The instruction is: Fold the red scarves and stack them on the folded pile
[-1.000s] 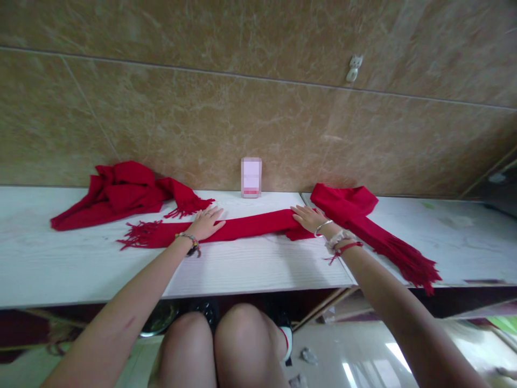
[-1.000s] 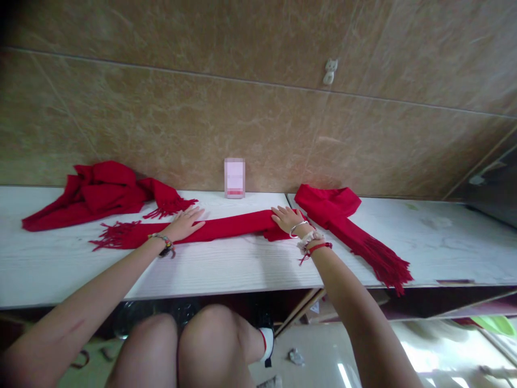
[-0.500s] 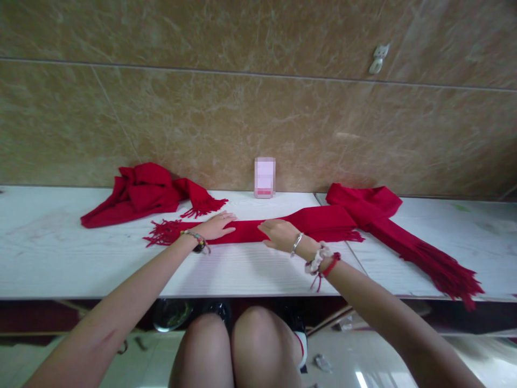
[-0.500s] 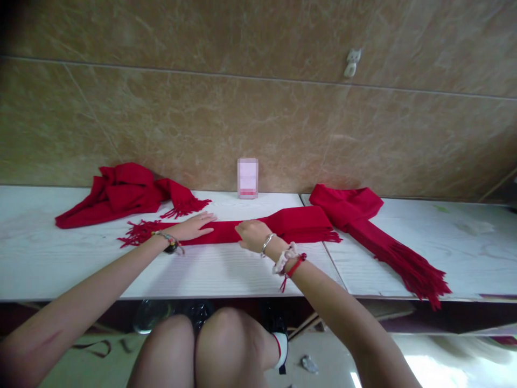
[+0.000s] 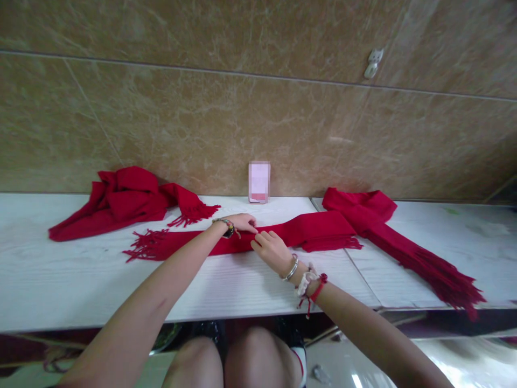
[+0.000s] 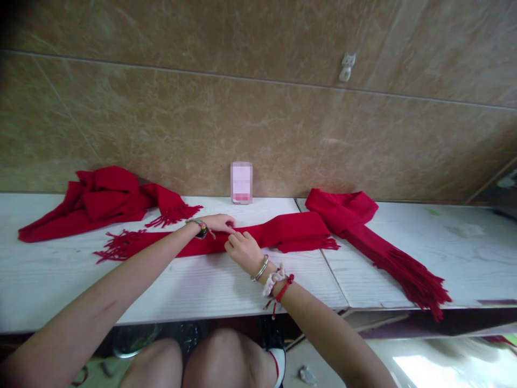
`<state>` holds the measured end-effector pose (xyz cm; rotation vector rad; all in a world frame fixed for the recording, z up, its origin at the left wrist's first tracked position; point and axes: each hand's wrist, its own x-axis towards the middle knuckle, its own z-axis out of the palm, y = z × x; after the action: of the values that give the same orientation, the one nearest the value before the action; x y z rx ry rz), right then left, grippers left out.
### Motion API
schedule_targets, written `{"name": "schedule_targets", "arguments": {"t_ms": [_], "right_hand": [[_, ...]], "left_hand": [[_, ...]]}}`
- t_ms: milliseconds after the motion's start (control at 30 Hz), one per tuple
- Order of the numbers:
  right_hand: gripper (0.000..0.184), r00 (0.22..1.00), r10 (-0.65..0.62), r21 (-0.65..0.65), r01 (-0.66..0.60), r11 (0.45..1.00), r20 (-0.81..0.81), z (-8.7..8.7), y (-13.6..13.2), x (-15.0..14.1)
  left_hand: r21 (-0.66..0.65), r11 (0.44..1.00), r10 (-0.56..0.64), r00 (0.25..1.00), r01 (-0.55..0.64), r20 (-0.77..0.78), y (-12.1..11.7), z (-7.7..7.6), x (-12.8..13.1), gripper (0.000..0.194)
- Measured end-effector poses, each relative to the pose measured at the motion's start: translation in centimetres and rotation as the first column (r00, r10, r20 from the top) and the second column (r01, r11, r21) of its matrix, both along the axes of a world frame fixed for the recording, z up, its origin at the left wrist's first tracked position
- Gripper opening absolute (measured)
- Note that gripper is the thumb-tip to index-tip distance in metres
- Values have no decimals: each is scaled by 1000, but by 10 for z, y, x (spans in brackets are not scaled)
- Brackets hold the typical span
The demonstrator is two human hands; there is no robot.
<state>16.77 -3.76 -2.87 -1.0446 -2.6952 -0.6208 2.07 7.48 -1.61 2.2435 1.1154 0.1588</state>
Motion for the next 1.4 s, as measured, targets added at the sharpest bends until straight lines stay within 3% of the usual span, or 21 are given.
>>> {"name": "schedule_targets", "arguments": {"t_ms": [267,433,633,833,933,1133,1233,1400], "right_hand": [[21,998,26,71,-22,997,-53,3,-4,3],[22,999,2,61,1,998,-54,18,-8,6],[28,979,-151,-30,148,989,-140,42,-15,14],[29,983,-125,-21,123,992,-136,48,-20,24],[29,977,-114,-37,109,993,-179,50,-23,28],[26,902,-166,-223,81,971,-398,61,-22,30],[29,817,-242,-318,77,945,-523,70,-17,35],[38,700,-432,-395,228,890,-569,91,-4,52]], "left_hand": [[-214,977,34,980,9,195,1,6,0,28],[-267,964,105,941,-17,321,-4,18,-4,38],[-299,954,150,908,-28,391,-12,35,-5,45],[-404,915,205,875,-12,438,-22,45,-14,50],[-354,935,121,909,30,398,-22,49,-18,51],[-94,994,85,891,-48,446,-14,64,-8,38],[-85,995,82,879,-47,471,-12,76,10,36],[-149,989,76,867,-2,493,-11,93,48,37]]}}
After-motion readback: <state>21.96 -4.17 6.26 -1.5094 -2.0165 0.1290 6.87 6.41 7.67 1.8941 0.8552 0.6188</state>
